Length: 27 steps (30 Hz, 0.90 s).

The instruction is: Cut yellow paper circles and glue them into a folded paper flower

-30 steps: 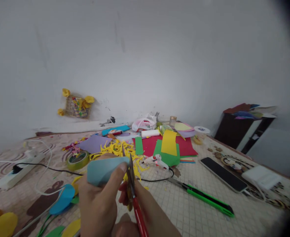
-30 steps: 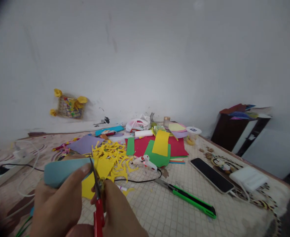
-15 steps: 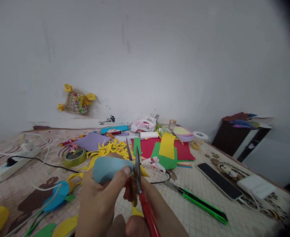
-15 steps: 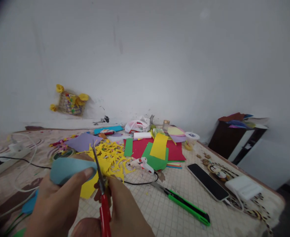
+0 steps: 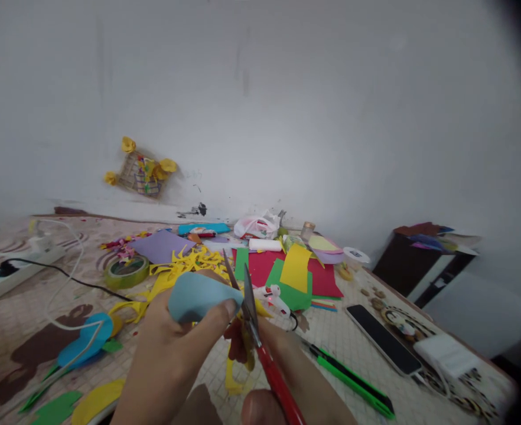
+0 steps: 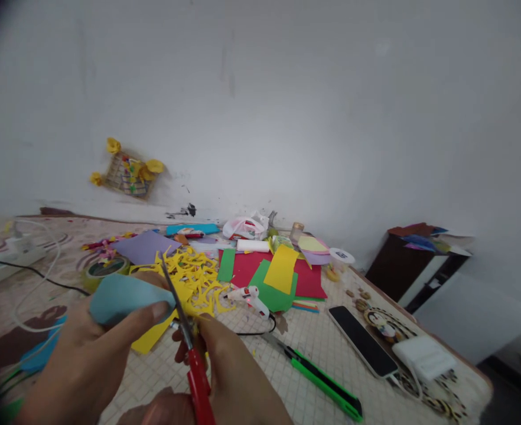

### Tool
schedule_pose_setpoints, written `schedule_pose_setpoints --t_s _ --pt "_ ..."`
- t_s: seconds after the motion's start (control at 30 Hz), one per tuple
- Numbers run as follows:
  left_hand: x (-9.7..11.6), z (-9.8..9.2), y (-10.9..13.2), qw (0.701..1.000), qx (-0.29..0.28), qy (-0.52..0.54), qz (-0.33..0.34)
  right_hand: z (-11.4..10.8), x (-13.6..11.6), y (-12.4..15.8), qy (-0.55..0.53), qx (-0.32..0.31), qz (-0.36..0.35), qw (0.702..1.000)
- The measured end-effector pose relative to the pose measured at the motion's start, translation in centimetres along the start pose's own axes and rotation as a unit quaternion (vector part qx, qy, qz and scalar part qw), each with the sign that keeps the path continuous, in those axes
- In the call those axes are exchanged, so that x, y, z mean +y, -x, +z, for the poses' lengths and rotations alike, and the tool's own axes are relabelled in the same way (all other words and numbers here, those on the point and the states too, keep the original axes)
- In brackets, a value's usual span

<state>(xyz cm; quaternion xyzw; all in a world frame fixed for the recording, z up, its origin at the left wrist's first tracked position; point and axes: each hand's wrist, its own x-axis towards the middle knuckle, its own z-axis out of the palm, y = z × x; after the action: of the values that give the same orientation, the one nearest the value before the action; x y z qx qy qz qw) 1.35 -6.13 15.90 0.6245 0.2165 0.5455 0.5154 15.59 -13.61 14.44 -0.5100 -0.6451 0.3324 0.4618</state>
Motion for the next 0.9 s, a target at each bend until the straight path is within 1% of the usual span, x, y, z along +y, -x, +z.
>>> schedule_pose_setpoints --t_s 0.1,0.27,0.4,0.53,0.77,0.9 --pt "-0.2 -0.1 0.0 1.000 -0.017 -0.008 -0.002 0.1 0.2 -0.1 0.000 0.002 -0.008 1.000" --pt "-0.3 -0.3 0.1 0.999 0.009 -0.044 0.006 0.1 0.1 -0.3 0.000 -0.011 -0.019 1.000" --pt "-0.2 -0.2 0.2 0.998 0.029 -0.047 -0.017 0.0 0.1 -0.2 -0.002 -0.003 -0.014 1.000" --pt "-0.4 -0.3 0.3 0.997 0.049 -0.050 -0.032 0.2 0.8 -0.1 -0.018 -0.005 -0.009 1.000" --pt "-0.4 -0.1 0.1 0.996 0.052 -0.063 -0.041 0.4 1.3 0.0 -0.035 -0.002 0.017 0.999" --pt "-0.8 -0.2 0.0 0.995 0.063 -0.072 -0.022 0.3 1.2 0.4 -0.037 -0.001 0.050 0.998"
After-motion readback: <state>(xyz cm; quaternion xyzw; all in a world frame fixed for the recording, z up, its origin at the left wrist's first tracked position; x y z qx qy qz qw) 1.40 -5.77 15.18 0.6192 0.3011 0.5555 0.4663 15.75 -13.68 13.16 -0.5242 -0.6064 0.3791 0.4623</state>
